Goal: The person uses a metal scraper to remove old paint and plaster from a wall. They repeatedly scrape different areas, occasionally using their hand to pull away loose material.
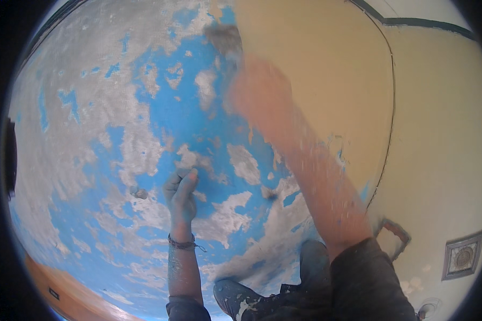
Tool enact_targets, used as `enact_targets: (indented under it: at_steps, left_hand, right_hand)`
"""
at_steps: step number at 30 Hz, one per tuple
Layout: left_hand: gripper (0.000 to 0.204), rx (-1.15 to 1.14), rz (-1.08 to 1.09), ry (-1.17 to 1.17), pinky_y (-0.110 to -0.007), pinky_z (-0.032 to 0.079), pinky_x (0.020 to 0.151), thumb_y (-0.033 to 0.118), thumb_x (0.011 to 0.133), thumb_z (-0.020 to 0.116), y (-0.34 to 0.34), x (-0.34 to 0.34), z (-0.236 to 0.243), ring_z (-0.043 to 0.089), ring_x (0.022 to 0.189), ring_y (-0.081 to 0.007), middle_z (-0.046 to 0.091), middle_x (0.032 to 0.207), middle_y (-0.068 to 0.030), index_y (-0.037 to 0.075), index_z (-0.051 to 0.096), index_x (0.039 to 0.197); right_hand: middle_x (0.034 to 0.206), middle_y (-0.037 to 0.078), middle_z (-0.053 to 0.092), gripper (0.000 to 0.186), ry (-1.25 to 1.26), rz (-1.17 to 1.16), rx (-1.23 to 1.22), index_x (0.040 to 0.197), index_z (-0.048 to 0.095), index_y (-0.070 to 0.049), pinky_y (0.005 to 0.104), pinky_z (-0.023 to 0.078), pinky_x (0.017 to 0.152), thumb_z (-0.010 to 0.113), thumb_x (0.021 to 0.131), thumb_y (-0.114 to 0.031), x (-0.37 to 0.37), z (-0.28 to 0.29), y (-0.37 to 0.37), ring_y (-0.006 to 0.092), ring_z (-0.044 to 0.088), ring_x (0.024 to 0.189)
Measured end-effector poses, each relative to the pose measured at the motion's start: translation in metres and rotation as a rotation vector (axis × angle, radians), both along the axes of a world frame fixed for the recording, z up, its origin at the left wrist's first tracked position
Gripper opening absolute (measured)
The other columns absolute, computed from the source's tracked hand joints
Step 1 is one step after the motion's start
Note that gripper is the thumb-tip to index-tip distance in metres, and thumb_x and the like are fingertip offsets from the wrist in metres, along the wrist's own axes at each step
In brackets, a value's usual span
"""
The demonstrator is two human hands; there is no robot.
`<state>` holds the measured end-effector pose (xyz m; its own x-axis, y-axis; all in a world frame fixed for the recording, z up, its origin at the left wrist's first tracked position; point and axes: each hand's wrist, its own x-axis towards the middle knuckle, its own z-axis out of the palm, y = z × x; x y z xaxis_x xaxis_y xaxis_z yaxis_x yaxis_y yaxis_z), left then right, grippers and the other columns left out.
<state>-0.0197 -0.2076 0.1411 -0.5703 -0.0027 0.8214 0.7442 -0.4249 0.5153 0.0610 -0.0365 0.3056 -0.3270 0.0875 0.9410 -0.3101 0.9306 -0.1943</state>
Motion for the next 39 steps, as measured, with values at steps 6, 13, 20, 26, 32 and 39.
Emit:
enact_targets:
  at_steps: [6,13,20,26,32,39]
  left_hand:
    - [0.021,0.013,0.035,0.009,-0.023,0.027,0.053,0.018,0.085,0.066,-0.004,0.000,-0.001,0.036,0.059,-0.0051,0.050,0.063,0.0041,0.005,0.060,0.070]
    - [0.021,0.013,0.006,-0.018,-0.023,0.028,0.054,0.016,0.085,0.066,-0.001,0.001,0.000,0.037,0.059,-0.0051,0.049,0.063,0.0041,0.005,0.059,0.068]
    - [0.021,0.025,0.013,-0.016,-0.024,0.029,0.055,0.017,0.083,0.066,-0.001,0.000,0.003,0.038,0.060,-0.0055,0.051,0.064,0.0037,0.005,0.059,0.067]
    - [0.021,0.061,-0.013,-0.064,-0.024,0.029,0.056,0.016,0.083,0.067,0.000,0.003,0.000,0.039,0.060,-0.0059,0.052,0.064,0.0034,0.005,0.059,0.067]
    - [0.021,0.054,-0.002,-0.036,-0.024,0.028,0.056,0.016,0.083,0.066,0.004,0.000,0.004,0.038,0.060,-0.0056,0.052,0.064,0.0032,0.004,0.060,0.067]
    - [0.020,0.079,0.022,-0.048,-0.024,0.028,0.056,0.015,0.083,0.067,-0.005,0.005,0.000,0.037,0.059,-0.0058,0.052,0.064,0.0030,0.004,0.059,0.067]
  right_hand:
    - [0.087,0.020,0.065,0.032,0.053,-0.001,0.047,0.116,0.062,-0.010,0.0374,0.050,0.071,0.049,0.088,-0.018,-0.010,-0.029,0.005,0.0305,0.063,0.073]
    - [0.093,0.019,0.064,0.029,-0.050,-0.027,-0.013,0.112,0.064,-0.012,0.0369,0.049,0.078,0.049,0.088,-0.017,-0.011,0.061,0.003,0.0305,0.063,0.084]
    - [0.092,0.018,0.065,0.032,0.234,-0.144,0.199,0.112,0.064,-0.013,0.0377,0.050,0.078,0.049,0.084,-0.014,-0.035,0.033,0.017,0.0307,0.064,0.086]
    - [0.091,0.018,0.065,0.033,-0.152,-0.067,0.125,0.110,0.064,-0.012,0.0399,0.050,0.080,0.050,0.080,-0.012,-0.014,0.083,0.013,0.0307,0.064,0.088]
    - [0.088,0.017,0.065,0.029,0.047,-0.268,0.367,0.104,0.065,-0.013,0.0407,0.050,0.075,0.050,0.079,-0.012,-0.042,0.122,0.026,0.0285,0.065,0.082]
    - [0.083,0.016,0.065,0.028,0.118,-0.094,0.221,0.106,0.065,-0.012,0.0356,0.050,0.071,0.051,0.082,-0.018,-0.034,0.086,0.015,0.0266,0.063,0.073]
